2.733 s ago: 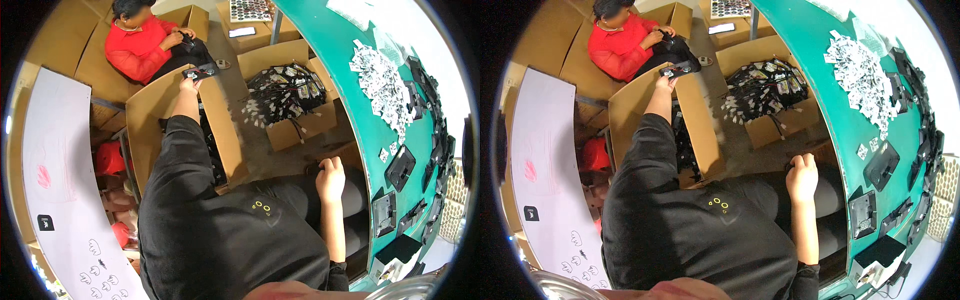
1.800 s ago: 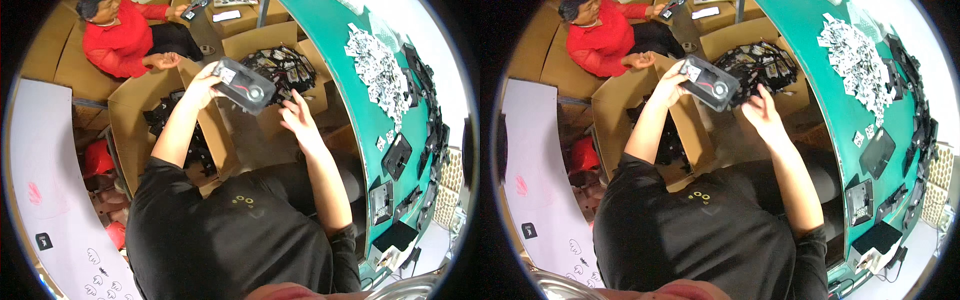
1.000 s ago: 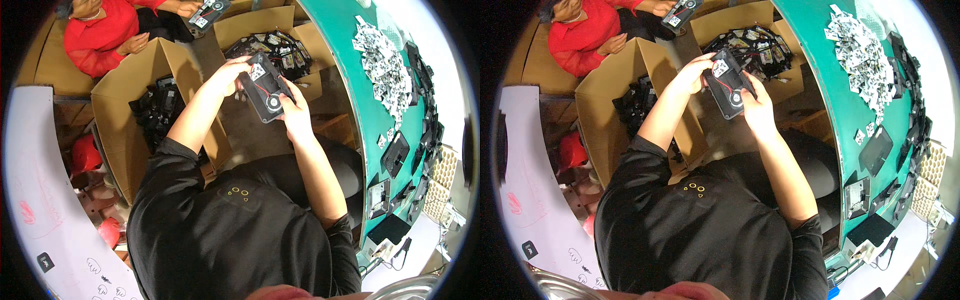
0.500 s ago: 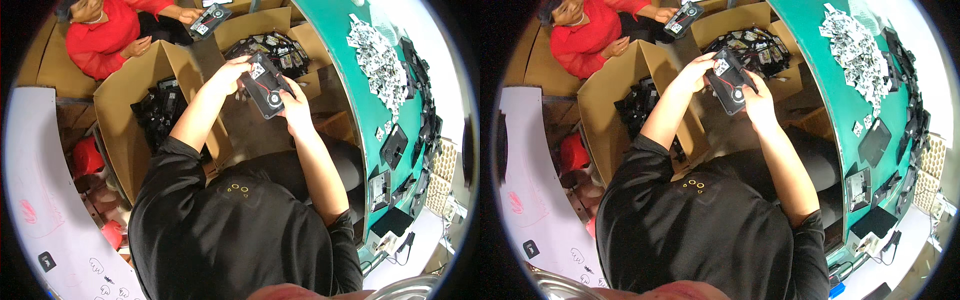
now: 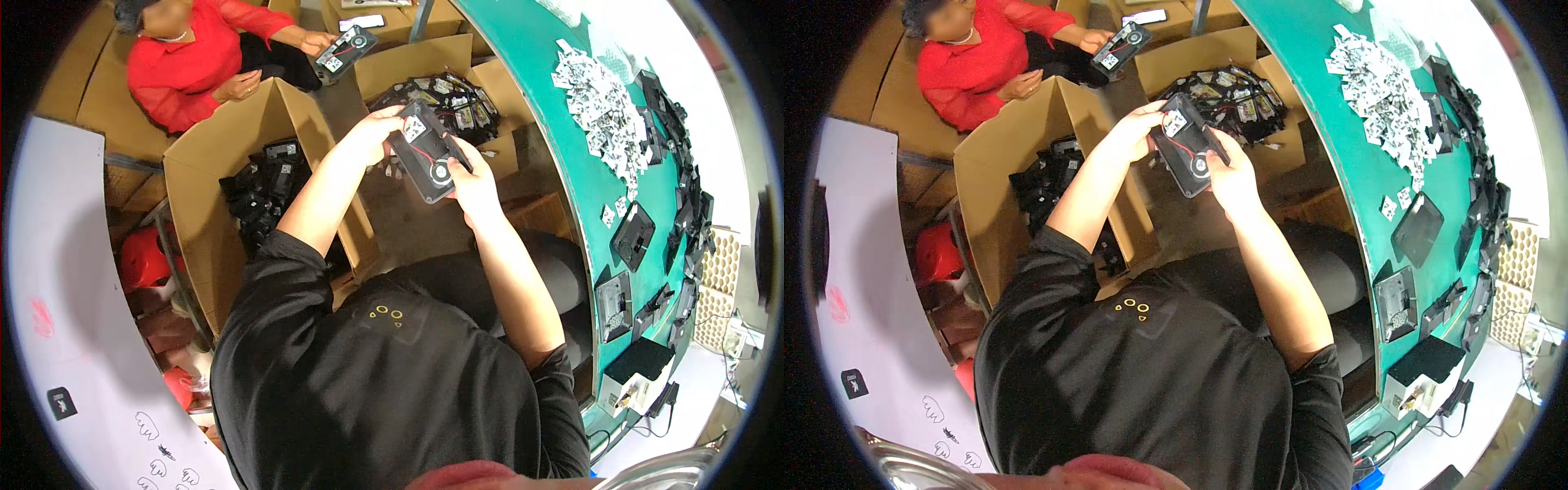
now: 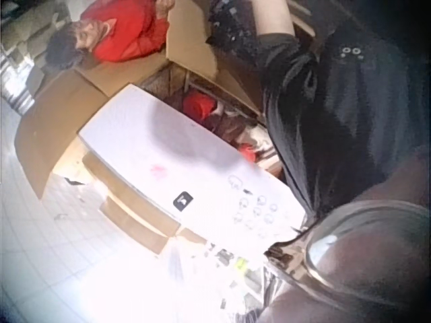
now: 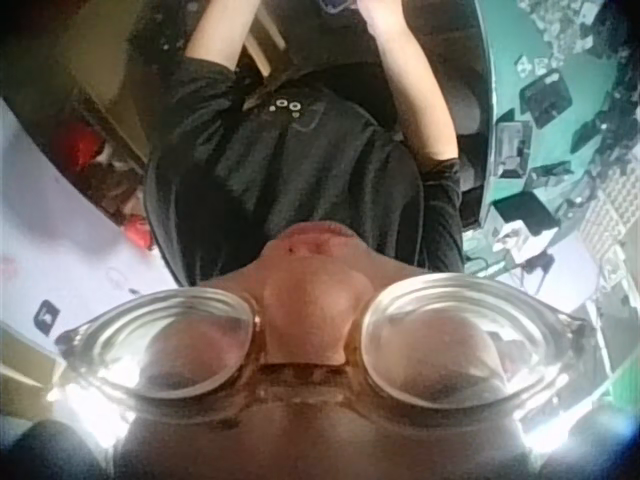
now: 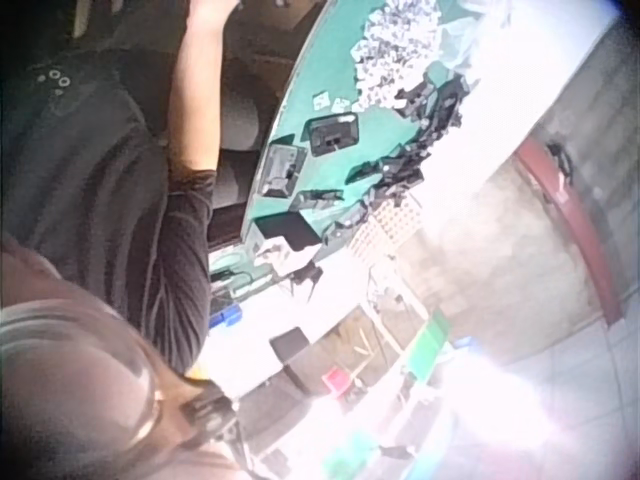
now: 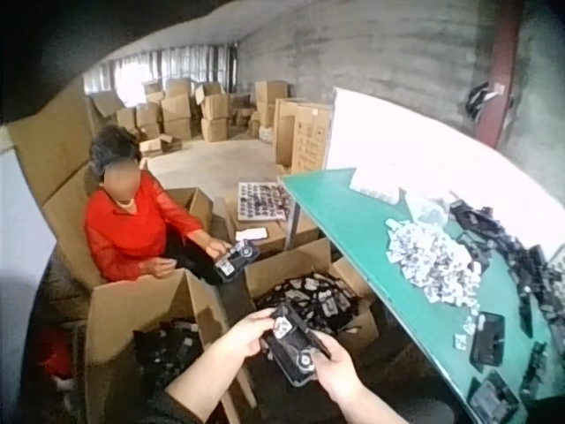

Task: The person assembles small electronic components by attaching QR code labels and other parts to plastic housings using an electric screwdriver.

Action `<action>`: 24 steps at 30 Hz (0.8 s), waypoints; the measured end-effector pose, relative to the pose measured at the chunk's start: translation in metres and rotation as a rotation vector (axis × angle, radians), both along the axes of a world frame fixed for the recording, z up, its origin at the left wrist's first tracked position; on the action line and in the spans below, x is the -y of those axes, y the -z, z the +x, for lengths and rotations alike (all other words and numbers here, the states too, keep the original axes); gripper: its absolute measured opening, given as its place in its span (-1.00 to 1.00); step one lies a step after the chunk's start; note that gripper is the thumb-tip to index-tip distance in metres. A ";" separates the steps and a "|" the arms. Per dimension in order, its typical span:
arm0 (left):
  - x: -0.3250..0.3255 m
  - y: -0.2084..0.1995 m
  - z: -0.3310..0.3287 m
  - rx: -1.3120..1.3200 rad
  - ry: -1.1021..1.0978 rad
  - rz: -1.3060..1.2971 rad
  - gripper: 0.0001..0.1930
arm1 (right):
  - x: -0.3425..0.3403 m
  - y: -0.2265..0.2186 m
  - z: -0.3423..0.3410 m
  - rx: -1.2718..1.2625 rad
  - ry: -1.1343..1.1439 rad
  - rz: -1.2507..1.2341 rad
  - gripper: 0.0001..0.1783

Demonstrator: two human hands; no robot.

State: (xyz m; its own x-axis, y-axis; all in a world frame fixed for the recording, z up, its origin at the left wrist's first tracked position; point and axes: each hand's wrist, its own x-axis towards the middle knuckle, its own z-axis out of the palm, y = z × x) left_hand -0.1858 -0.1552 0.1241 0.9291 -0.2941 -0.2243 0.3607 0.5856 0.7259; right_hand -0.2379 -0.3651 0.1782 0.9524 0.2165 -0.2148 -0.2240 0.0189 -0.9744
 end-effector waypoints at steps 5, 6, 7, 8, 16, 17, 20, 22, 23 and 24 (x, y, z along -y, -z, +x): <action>0.003 -0.003 -0.010 -0.035 -0.012 0.009 -0.63 | 0.003 -0.009 -0.005 -0.035 -0.028 0.007 -0.61; 0.003 -0.001 -0.010 -0.034 -0.010 0.015 -0.63 | 0.005 -0.006 -0.006 -0.043 -0.040 0.017 -0.60; 0.004 0.001 -0.011 -0.035 -0.010 0.015 -0.63 | 0.007 -0.004 -0.006 -0.050 -0.052 0.027 -0.59; 0.003 0.004 -0.013 -0.036 -0.008 -0.003 -0.63 | 0.007 -0.003 -0.007 -0.051 -0.052 0.029 -0.59; -0.011 0.028 -0.011 -0.075 -0.059 -0.035 -0.66 | 0.002 -0.028 -0.013 -0.076 -0.067 -0.001 -0.50; -0.019 0.018 -0.011 -0.103 -0.134 0.003 -0.68 | 0.011 -0.029 -0.013 -0.072 -0.060 -0.003 -0.50; -0.078 0.035 -0.006 -0.155 -0.440 -0.080 -0.71 | 0.053 -0.028 -0.014 0.031 -0.178 -0.112 -0.44; -0.120 0.046 -0.008 -0.253 -0.595 0.021 -0.74 | 0.089 -0.012 -0.021 0.241 -0.250 -0.237 -0.49; -0.138 0.056 -0.005 -0.257 -0.630 0.085 -0.76 | 0.108 -0.006 -0.025 0.280 -0.244 -0.436 -0.57; -0.149 0.062 -0.003 -0.238 -0.653 0.132 -0.77 | 0.119 -0.008 -0.030 0.266 -0.248 -0.605 -0.62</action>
